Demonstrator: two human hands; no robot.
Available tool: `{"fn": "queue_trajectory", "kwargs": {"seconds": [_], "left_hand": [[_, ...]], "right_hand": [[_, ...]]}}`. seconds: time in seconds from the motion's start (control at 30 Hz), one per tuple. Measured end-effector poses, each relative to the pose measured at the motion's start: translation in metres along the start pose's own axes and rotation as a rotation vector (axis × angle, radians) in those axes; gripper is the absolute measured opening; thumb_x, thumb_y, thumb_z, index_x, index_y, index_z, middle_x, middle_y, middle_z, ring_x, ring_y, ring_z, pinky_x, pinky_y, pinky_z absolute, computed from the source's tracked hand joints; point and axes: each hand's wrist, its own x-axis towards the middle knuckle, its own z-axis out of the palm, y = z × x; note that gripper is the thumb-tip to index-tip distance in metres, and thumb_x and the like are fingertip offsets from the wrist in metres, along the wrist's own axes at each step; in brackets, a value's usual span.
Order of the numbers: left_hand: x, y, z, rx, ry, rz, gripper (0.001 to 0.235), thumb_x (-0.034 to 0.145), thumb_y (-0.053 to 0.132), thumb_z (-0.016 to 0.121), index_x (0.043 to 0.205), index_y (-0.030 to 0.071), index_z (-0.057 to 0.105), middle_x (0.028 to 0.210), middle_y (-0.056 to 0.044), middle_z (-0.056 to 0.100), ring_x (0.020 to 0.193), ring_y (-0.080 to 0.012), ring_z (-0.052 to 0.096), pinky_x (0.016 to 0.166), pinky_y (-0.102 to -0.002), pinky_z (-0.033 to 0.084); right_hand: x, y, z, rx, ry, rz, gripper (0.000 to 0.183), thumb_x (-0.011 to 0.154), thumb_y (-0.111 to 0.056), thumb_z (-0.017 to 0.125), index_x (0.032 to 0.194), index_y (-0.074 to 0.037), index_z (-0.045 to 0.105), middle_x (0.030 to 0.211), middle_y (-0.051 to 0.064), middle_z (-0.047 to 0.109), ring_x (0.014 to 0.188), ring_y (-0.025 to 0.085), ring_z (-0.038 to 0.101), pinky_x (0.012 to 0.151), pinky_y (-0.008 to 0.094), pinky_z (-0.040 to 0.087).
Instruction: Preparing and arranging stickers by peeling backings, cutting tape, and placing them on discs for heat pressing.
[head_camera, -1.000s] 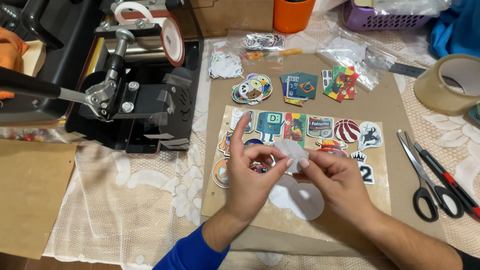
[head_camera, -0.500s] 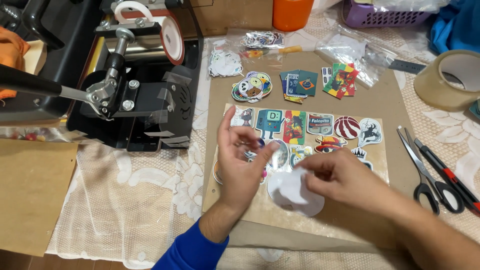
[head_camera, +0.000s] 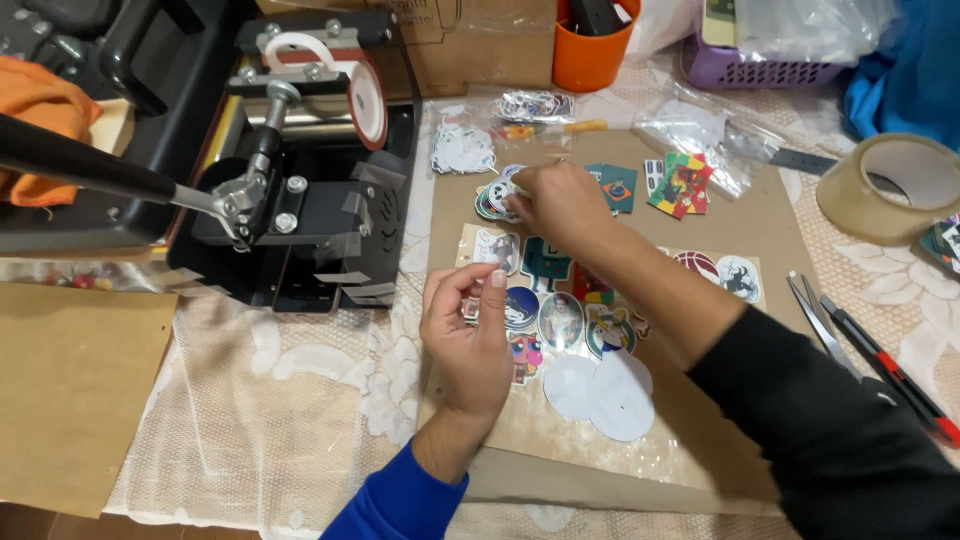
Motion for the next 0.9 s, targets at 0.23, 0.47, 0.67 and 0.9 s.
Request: {"fn": "queue_trajectory", "kwargs": {"seconds": [0.23,0.47,0.67,0.9], "left_hand": [[0.002,-0.003,-0.001,-0.019,0.015,-0.038,0.011,0.094,0.012,0.071,0.099,0.003,0.073,0.085,-0.003,0.053,0.082,-0.0085,0.049,0.08,-0.027,0.043],[0.003,-0.004,-0.001,-0.031,0.021,-0.026,0.012,0.094,0.013,0.07,0.098,0.003,0.072,0.084,-0.002,0.051,0.081,-0.0084,0.048,0.08,-0.027,0.042],[0.003,-0.004,-0.001,-0.043,0.033,-0.013,0.013,0.095,0.014,0.07,0.098,0.002,0.072,0.084,-0.002,0.049,0.081,-0.0084,0.046,0.08,-0.027,0.042],[0.003,-0.003,-0.001,-0.038,0.034,-0.009,0.012,0.094,0.015,0.07,0.097,0.003,0.072,0.082,-0.001,0.049,0.08,-0.0084,0.047,0.08,-0.027,0.043]], "right_hand": [[0.016,-0.019,0.012,-0.088,-0.134,0.138,0.034,0.074,-0.044,0.085,0.085,-0.011,0.081,0.07,0.01,0.07,0.074,0.031,0.071,0.065,0.042,0.059],[0.027,-0.009,0.002,-0.108,-0.203,0.134,0.029,0.069,-0.04,0.087,0.085,-0.017,0.082,0.071,0.009,0.073,0.078,0.034,0.072,0.069,0.047,0.06],[0.028,-0.032,-0.018,-0.069,-0.162,0.227,0.034,0.073,-0.042,0.087,0.08,-0.009,0.082,0.069,0.017,0.07,0.074,0.034,0.071,0.067,0.043,0.059],[0.038,-0.017,0.023,-0.189,-0.063,0.221,0.044,0.061,-0.05,0.088,0.076,-0.01,0.08,0.063,0.016,0.064,0.069,0.035,0.069,0.062,0.045,0.059]]}}
